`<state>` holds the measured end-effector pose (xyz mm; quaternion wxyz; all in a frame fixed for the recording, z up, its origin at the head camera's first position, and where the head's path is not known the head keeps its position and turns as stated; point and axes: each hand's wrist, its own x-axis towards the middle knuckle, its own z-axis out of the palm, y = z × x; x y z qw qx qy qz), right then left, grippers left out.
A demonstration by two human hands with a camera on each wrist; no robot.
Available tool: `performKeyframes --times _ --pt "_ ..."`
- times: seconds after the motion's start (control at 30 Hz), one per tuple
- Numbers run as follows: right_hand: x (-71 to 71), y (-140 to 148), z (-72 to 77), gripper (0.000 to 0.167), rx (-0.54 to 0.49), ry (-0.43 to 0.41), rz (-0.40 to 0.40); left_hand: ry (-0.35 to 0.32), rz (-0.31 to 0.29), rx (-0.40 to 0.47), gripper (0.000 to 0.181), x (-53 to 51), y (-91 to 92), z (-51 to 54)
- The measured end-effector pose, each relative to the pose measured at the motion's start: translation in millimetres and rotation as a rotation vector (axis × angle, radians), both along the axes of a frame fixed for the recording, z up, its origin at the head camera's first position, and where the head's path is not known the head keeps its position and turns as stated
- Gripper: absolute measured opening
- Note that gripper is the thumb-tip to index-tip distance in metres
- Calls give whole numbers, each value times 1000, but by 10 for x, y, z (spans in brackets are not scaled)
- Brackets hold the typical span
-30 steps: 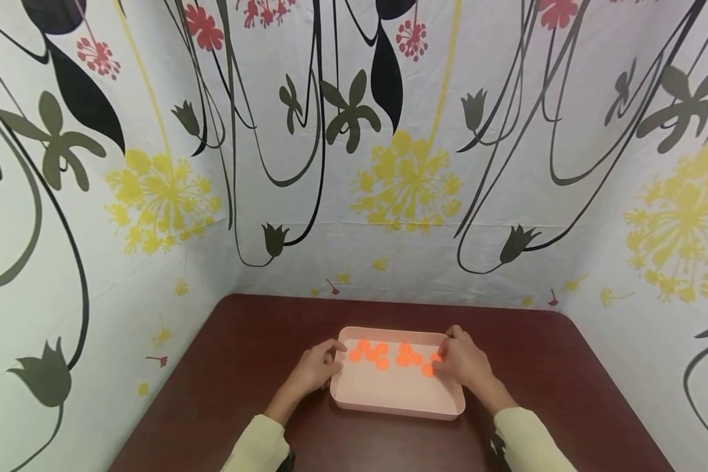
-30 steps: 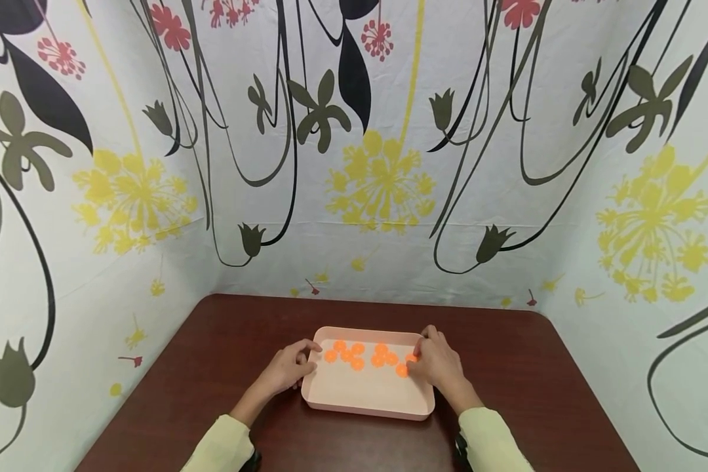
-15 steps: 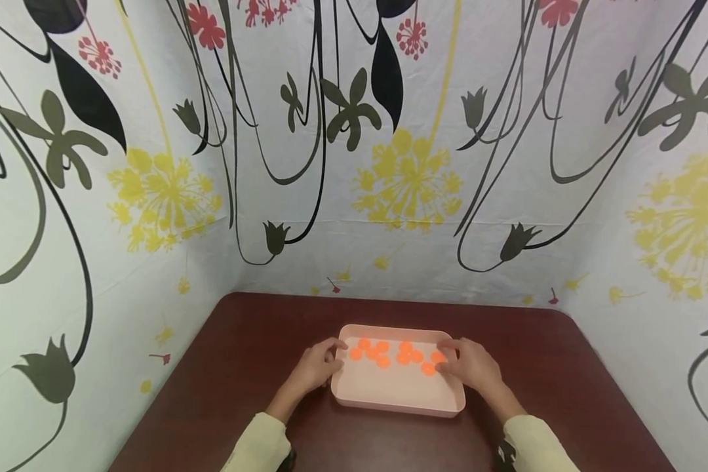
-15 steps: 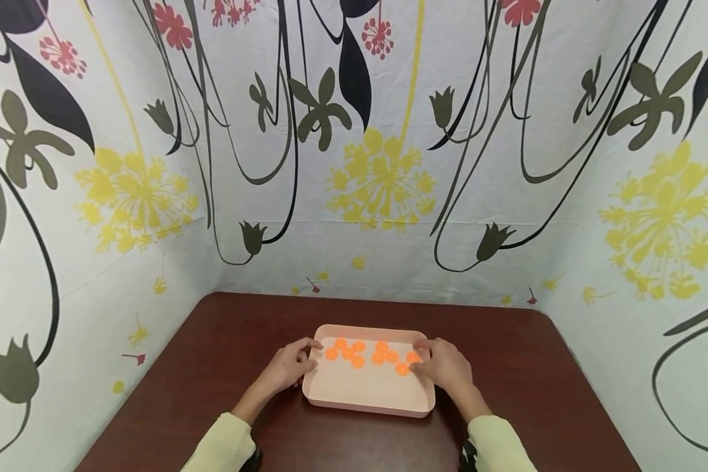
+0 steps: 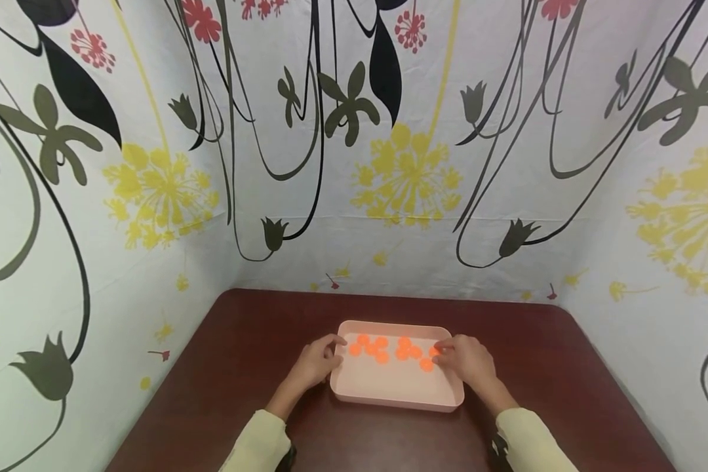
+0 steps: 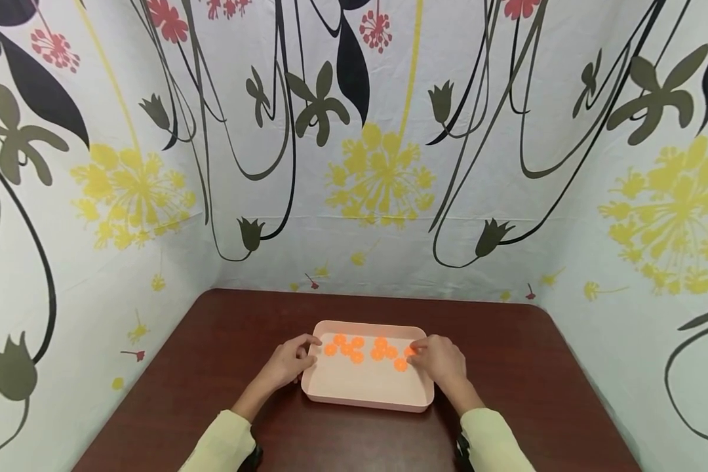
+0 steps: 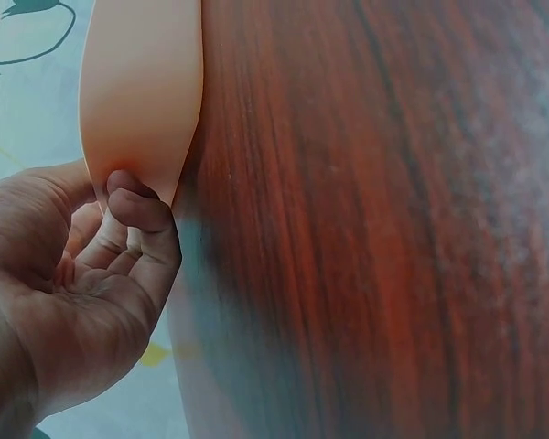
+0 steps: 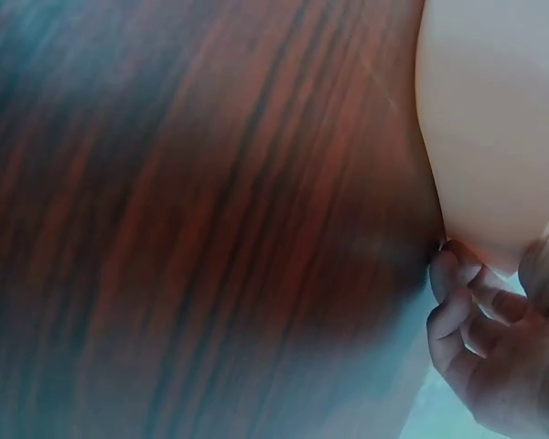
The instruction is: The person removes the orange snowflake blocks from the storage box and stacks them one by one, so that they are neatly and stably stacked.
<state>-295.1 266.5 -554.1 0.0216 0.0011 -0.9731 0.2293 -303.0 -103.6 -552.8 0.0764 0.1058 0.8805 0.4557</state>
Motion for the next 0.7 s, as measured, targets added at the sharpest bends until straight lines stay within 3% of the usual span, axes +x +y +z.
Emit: performKeyframes --times 0.23,0.7 --pt "-75 -2 -42 29 12 -6 73 -17 16 -14 32 9 12 6" --pt "-121 16 21 28 58 -107 70 4 16 -35 32 7 35 3"
